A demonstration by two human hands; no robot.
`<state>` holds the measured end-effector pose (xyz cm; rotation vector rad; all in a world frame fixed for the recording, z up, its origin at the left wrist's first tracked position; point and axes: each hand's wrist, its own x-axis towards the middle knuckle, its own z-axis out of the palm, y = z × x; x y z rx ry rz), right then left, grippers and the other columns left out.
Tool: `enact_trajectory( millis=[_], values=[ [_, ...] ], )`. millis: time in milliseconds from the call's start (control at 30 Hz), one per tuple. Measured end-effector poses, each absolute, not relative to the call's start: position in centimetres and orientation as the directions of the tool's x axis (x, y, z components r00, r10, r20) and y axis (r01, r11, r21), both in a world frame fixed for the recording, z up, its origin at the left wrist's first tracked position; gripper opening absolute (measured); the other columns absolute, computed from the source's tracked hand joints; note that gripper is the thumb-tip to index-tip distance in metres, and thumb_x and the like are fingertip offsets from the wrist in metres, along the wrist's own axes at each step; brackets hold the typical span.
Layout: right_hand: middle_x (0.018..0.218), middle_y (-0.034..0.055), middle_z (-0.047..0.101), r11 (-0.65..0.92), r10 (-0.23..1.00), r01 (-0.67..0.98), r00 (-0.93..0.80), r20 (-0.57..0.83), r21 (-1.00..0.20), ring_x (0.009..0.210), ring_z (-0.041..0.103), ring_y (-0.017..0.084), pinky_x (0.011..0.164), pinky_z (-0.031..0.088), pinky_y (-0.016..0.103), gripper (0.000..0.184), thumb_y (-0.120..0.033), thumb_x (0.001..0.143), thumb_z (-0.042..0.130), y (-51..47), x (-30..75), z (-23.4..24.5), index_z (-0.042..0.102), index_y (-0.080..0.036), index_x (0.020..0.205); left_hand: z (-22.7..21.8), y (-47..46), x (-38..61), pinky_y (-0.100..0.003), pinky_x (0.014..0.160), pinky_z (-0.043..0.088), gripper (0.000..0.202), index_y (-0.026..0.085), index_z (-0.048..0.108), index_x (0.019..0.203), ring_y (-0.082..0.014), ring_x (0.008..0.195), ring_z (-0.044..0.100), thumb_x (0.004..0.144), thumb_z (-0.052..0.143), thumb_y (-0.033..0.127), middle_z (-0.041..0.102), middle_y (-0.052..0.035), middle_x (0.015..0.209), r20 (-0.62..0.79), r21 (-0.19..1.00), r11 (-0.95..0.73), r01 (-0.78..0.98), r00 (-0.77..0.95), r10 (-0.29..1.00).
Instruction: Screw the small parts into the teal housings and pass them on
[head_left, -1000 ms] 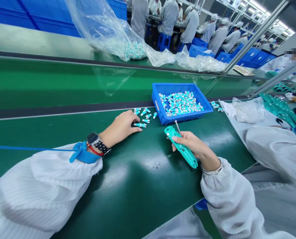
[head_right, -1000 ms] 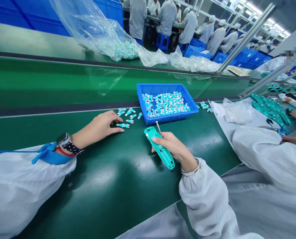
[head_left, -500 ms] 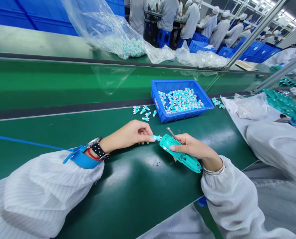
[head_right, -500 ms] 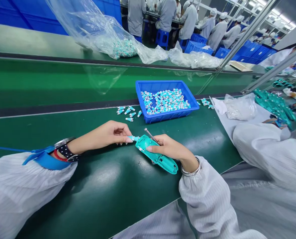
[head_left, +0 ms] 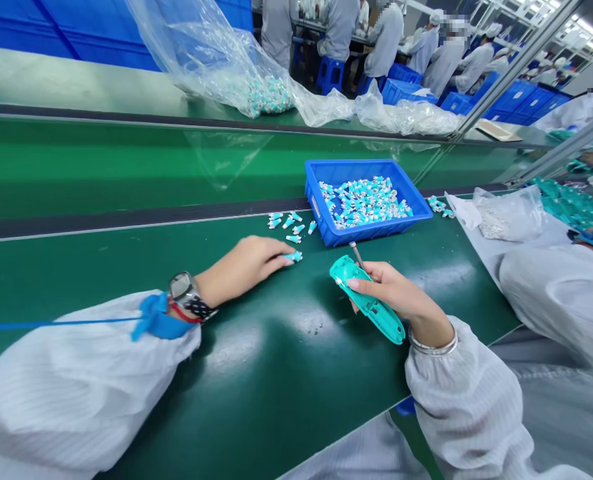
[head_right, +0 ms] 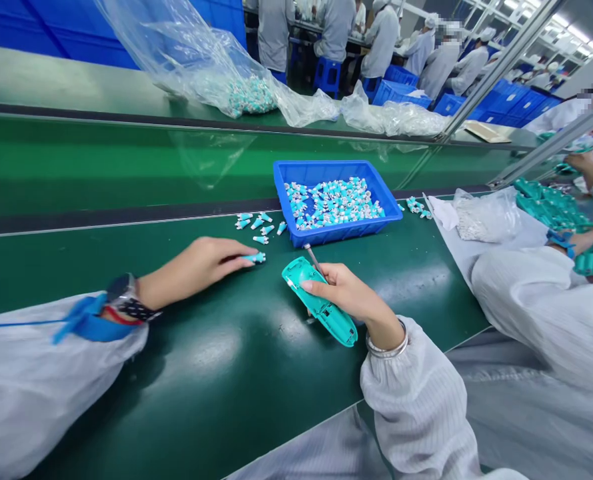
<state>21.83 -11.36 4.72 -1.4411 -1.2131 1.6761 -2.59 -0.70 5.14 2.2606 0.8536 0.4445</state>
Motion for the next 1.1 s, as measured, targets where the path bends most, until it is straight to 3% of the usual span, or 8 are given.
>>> enact_trajectory(
  millis=[100,200,333,600,800,1100],
  values=[
    [0.064,-0.0010,0.058,-0.377,0.889,0.138,-0.224,-0.399,-0.916,0.052,0.055,0.009,0.047,0.046,0.021,0.034,-0.044,0.075,0.067,-11.5,21.6,4.9,0.055,-0.013,0.083,4.9,-1.1,-2.3,-0.026,0.070,0.046,0.035,0.017,0.065,0.099,-0.0154,0.077,0.061,0.082,0.054,0.045,0.069,-0.0052,0.089,0.013,0.814,-0.432,0.388,0.732,0.682],
    [0.068,-0.0017,0.055,-0.373,0.859,0.175,-0.306,-0.410,-0.911,0.055,0.056,0.009,0.050,0.047,0.021,0.031,-0.042,0.077,0.065,-11.6,21.6,5.0,0.057,-0.013,0.084,5.1,-1.9,-1.8,-0.022,0.059,0.046,0.033,0.015,0.061,0.098,-0.0115,0.066,0.058,0.082,0.055,0.043,0.066,-0.0038,0.078,-0.154,0.938,-0.183,0.295,0.827,0.541],
    [0.068,-0.0018,0.054,-0.327,0.826,0.250,-0.393,-0.404,-0.911,0.058,0.055,0.009,0.052,0.045,0.020,0.027,-0.039,0.078,0.065,-11.6,21.5,5.1,0.059,-0.013,0.082,5.1,-2.9,-1.2,-0.022,0.059,0.046,0.031,0.014,0.058,0.101,-0.0096,0.067,0.057,0.083,0.056,0.039,0.065,-0.0044,0.082,-0.205,0.974,0.002,0.228,0.872,0.445],
    [0.066,-0.0009,0.054,-0.254,0.816,0.256,-0.462,-0.348,-0.933,0.057,0.054,0.009,0.050,0.044,0.020,0.025,-0.037,0.078,0.065,-11.5,21.8,5.3,0.057,-0.013,0.079,5.2,-3.5,-1.0,-0.020,0.057,0.041,0.028,0.016,0.062,0.096,-0.0072,0.062,0.049,0.082,0.057,0.039,0.057,0.0009,0.073,-0.181,0.978,-0.012,0.207,0.882,0.436],
    [0.067,-0.0009,0.055,-0.228,0.797,0.254,-0.505,-0.330,-0.940,0.058,0.051,0.008,0.052,0.043,0.019,0.023,-0.033,0.078,0.065,-11.5,21.8,5.2,0.058,-0.012,0.079,5.1,-3.8,-0.8,-0.019,0.054,0.039,0.026,0.015,0.059,0.094,-0.0071,0.061,0.049,0.082,0.057,0.038,0.061,-0.0012,0.077,-0.196,0.979,0.018,0.204,0.906,0.375],
    [0.066,-0.0012,0.053,-0.210,0.783,0.309,-0.515,-0.348,-0.928,0.059,0.047,0.008,0.054,0.040,0.019,0.025,-0.035,0.077,0.066,-11.5,21.9,5.0,0.059,-0.011,0.078,5.6,-4.9,-0.3,-0.021,0.061,0.044,0.019,0.014,0.063,0.086,-0.0105,0.070,0.056,0.079,0.061,0.032,0.064,-0.0030,0.080,-0.163,0.983,0.000,0.182,0.881,0.444]
  ],
)
